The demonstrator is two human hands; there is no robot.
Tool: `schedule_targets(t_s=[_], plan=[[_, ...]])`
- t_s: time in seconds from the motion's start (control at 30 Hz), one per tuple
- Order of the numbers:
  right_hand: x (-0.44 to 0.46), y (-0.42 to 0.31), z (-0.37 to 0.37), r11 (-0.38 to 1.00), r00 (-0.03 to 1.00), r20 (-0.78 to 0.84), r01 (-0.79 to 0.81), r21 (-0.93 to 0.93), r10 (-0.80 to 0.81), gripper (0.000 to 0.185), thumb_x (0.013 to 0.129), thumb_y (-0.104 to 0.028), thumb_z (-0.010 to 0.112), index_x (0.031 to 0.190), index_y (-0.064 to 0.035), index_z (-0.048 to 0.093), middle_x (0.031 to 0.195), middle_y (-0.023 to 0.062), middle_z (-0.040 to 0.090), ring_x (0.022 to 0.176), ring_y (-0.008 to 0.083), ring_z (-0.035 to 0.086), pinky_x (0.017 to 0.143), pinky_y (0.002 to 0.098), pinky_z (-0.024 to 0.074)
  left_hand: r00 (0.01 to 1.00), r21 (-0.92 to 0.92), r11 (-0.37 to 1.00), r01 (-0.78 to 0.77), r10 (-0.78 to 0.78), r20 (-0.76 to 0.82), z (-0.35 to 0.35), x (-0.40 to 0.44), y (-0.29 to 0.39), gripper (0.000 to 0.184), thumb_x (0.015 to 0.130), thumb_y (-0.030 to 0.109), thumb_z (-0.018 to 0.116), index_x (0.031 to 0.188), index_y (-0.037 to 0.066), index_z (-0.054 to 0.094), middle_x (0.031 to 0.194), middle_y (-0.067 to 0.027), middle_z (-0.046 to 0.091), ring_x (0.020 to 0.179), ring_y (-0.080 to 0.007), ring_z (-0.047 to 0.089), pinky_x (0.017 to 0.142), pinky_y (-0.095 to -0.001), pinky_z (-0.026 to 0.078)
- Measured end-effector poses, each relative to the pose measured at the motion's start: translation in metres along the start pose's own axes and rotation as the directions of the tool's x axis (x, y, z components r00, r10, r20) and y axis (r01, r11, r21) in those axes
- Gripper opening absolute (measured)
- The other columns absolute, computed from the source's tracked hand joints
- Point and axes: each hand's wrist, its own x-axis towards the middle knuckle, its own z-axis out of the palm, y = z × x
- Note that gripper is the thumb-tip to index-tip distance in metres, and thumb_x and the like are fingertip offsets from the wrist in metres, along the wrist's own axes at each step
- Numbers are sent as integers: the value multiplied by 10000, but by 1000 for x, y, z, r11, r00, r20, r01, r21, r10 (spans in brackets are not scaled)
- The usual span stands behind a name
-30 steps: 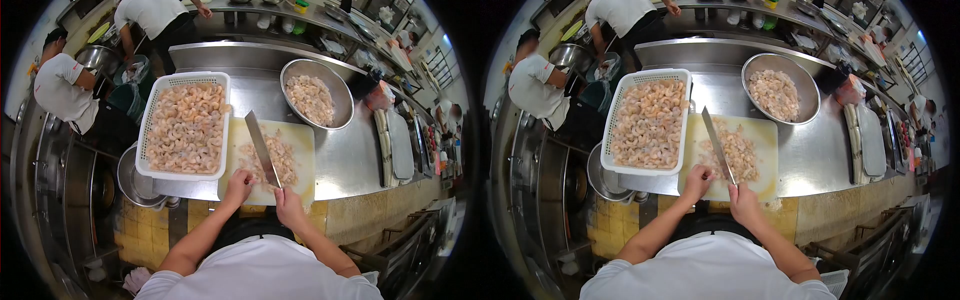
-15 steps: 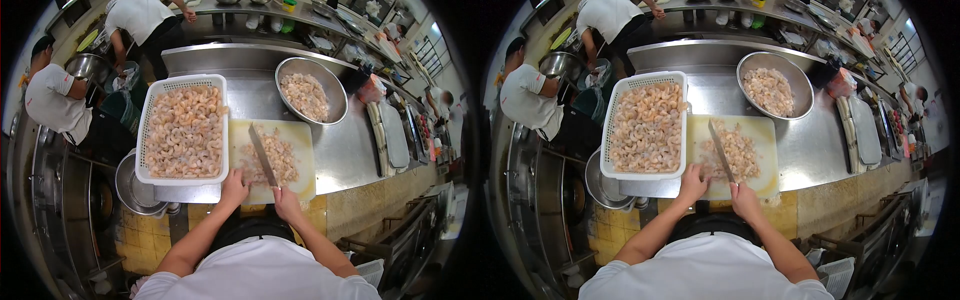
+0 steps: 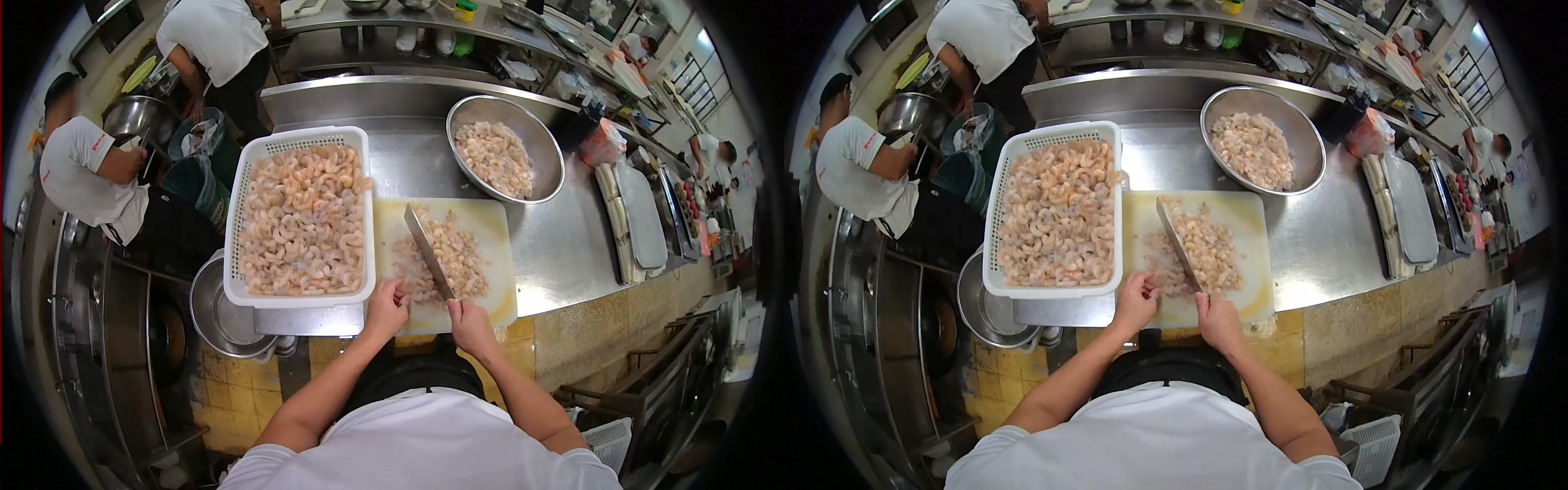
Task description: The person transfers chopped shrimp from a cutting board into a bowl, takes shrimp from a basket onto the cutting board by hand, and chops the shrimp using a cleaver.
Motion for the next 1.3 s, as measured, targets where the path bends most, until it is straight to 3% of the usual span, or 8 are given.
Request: schedule_targets(t_s=[0.17,0.37,0.47,0.7,0.77,1.07,1.17,1.3], plan=[[-16,-41,-35,990,1000,-15,-25,138,28,468,1098,-368,547,931,62,626,818,358,667,806,582,642,714,621,500,993,-96,989,117,-115,23,-2,-2,-14,411,884,-33,718,1288,-16,643,1092,-156,692,917,-217,703,800,-351,593],[2,1,14,999,998,-44,42,-12,-43,433,1102,-334,563,946,66,616,793,347,647,792,559,646,672,564,488,991,-116,984,131,-132,1,-2,-2,-21,435,887,-31,713,1313,-10,632,1088,-134,712,870,-184,683,797,-320,584],[2,-15,-3,999,1000,-15,7,43,-7,452,1097,-352,558,925,62,621,824,362,663,821,584,646,714,624,495,986,-141,976,164,-167,-13,-7,-4,-15,422,892,-41,705,1308,-9,642,1080,-106,709,867,-160,670,811,-303,577],[-28,-47,0,997,1000,20,-4,82,3,450,1095,-366,558,942,50,637,825,364,663,838,588,647,735,628,497,973,-92,969,230,-231,-4,-13,-6,-12,407,879,-40,675,1283,6,656,1081,-97,699,889,-149,667,844,-303,572],[-16,-22,34,1000,1000,1,14,16,-14,434,1095,-354,563,938,44,635,825,361,663,838,586,647,731,622,499,975,-69,972,223,-224,0,-9,-4,-16,405,885,-11,693,1287,0,641,1060,-107,703,850,-158,663,813,-310,572],[-20,-75,-15,981,999,-33,-6,195,12,462,1100,-361,536,956,65,644,821,352,661,845,576,651,742,622,498,976,-71,974,213,-216,-30,-12,-1,-15,352,909,17,722,1251,-19,645,1020,-85,689,835,-139,647,790,-297,565],[-6,-31,49,987,995,-44,91,129,-86,474,1108,-372,546,938,62,635,797,332,656,776,554,643,710,597,484,980,-117,978,173,-183,-82,-8,-4,-22,352,915,17,731,1253,-33,646,1011,-82,687,829,-127,637,764,-283,561],[3,-28,44,992,999,-31,-23,122,27,504,1105,-393,543,938,72,647,833,344,670,842,548,665,738,588,499,972,-108,978,180,-194,-135,-8,-8,-21,335,919,17,731,1240,-37,654,1000,-84,686,823,-128,635,757,-282,559]])
